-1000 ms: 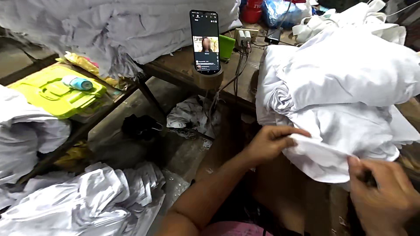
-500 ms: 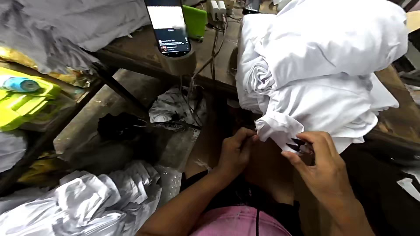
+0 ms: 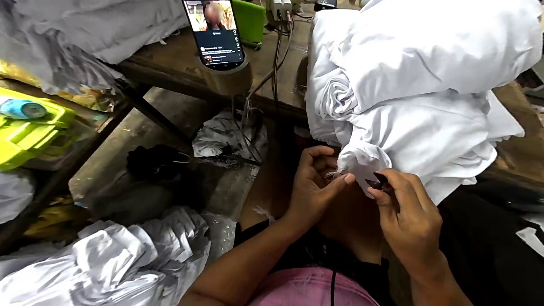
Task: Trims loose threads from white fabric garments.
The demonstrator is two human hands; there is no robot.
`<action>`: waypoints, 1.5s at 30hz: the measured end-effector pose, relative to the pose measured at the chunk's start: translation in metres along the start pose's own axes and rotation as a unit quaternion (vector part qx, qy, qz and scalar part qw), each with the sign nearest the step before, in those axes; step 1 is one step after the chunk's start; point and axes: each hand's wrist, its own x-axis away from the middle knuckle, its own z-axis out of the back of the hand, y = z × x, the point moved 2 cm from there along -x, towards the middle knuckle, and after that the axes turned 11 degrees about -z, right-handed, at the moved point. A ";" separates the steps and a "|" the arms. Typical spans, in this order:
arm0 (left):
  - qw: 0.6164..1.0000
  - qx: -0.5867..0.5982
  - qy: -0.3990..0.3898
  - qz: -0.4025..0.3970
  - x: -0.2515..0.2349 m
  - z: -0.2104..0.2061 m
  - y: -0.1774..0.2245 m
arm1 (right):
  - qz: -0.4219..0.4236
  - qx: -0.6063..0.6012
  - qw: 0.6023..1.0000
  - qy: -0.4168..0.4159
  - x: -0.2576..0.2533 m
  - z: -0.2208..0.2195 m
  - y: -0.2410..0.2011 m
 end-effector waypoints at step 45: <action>0.930 -0.316 -0.092 -0.163 0.003 0.001 0.002 | 0.005 0.048 0.999 0.021 -0.008 0.006 -0.007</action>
